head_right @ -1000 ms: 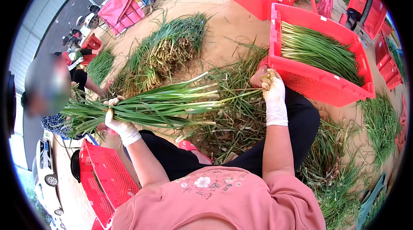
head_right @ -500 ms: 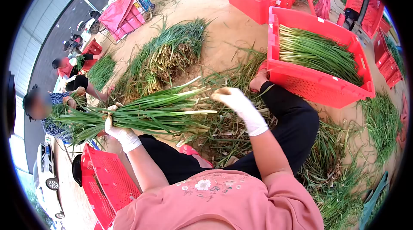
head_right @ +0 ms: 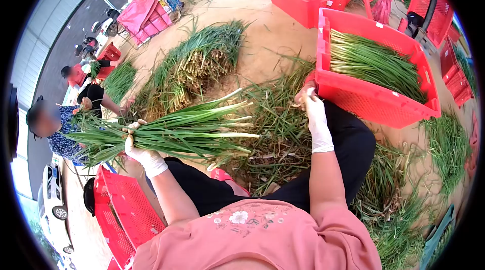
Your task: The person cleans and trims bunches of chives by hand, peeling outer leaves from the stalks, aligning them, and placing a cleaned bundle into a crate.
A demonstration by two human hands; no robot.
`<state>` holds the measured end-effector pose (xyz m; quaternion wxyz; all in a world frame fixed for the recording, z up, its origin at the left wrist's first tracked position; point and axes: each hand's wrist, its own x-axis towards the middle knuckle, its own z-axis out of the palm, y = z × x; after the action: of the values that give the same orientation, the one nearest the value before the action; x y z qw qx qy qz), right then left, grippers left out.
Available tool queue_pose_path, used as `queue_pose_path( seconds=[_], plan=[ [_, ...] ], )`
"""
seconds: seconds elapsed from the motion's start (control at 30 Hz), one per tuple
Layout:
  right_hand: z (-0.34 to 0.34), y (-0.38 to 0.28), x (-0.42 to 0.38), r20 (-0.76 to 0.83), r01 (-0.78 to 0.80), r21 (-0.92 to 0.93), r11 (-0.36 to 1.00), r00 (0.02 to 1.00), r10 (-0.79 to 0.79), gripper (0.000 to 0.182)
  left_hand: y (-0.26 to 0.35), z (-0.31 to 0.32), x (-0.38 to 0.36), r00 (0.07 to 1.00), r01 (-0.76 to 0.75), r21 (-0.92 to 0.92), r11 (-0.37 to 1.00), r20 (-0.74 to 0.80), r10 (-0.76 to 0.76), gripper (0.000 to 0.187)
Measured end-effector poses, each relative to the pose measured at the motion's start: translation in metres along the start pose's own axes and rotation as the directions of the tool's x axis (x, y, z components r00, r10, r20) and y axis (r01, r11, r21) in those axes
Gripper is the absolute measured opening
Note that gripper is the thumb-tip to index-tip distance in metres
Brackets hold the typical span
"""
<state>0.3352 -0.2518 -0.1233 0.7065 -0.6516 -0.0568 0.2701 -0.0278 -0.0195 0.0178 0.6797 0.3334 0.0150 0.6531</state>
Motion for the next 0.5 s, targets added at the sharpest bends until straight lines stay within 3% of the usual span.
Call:
queue_pose_path(
  seconds=[0.03, 0.13, 0.17, 0.2, 0.23, 0.33, 0.4, 0.5],
  plan=[
    [0.010, -0.017, -0.014, 0.197, 0.047, -0.185, 0.982, 0.980, -0.010, 0.032, 0.000, 0.002, 0.001, 1.000, 0.000, 0.002, 1.000, 0.000, 0.000, 0.024],
    [0.055, -0.025, -0.051, 0.608, 0.283, -0.361, 0.889, 0.794, -0.006, 0.043, -0.005, 0.007, 0.001, 0.998, 0.006, 0.008, 1.000, 0.067, -0.007, 0.025],
    [0.070, -0.028, -0.063, 0.687, 0.368, -0.332, 0.869, 0.725, -0.044, 0.041, -0.007, 0.008, 0.001, 0.997, 0.019, 0.020, 1.000, 0.080, -0.021, 0.025],
    [0.083, -0.020, -0.068, 0.707, 0.393, -0.365, 0.844, 0.707, -0.023, 0.037, -0.009, 0.010, 0.001, 0.995, 0.031, 0.033, 0.999, 0.094, -0.034, 0.025],
    [0.092, -0.014, -0.074, 0.717, 0.494, -0.340, 0.801, 0.687, -0.119, 0.035, -0.011, 0.010, 0.000, 0.996, 0.035, 0.028, 0.999, 0.086, -0.037, 0.026],
    [0.110, 0.005, -0.085, 0.710, 0.537, -0.298, 0.789, 0.678, -0.193, 0.035, -0.016, 0.015, 0.000, 0.990, 0.071, 0.034, 0.997, 0.117, -0.075, 0.027],
    [0.117, 0.017, -0.092, 0.703, 0.450, -0.181, 0.874, 0.681, -0.205, 0.040, -0.018, 0.015, -0.002, 0.989, 0.084, 0.030, 0.996, 0.122, -0.087, 0.027],
    [0.122, 0.001, -0.112, 0.586, 0.676, -0.363, 0.641, 0.701, -0.407, 0.028, -0.025, 0.020, -0.007, 0.994, 0.099, 0.024, 0.995, 0.041, -0.100, 0.027]
  ],
)
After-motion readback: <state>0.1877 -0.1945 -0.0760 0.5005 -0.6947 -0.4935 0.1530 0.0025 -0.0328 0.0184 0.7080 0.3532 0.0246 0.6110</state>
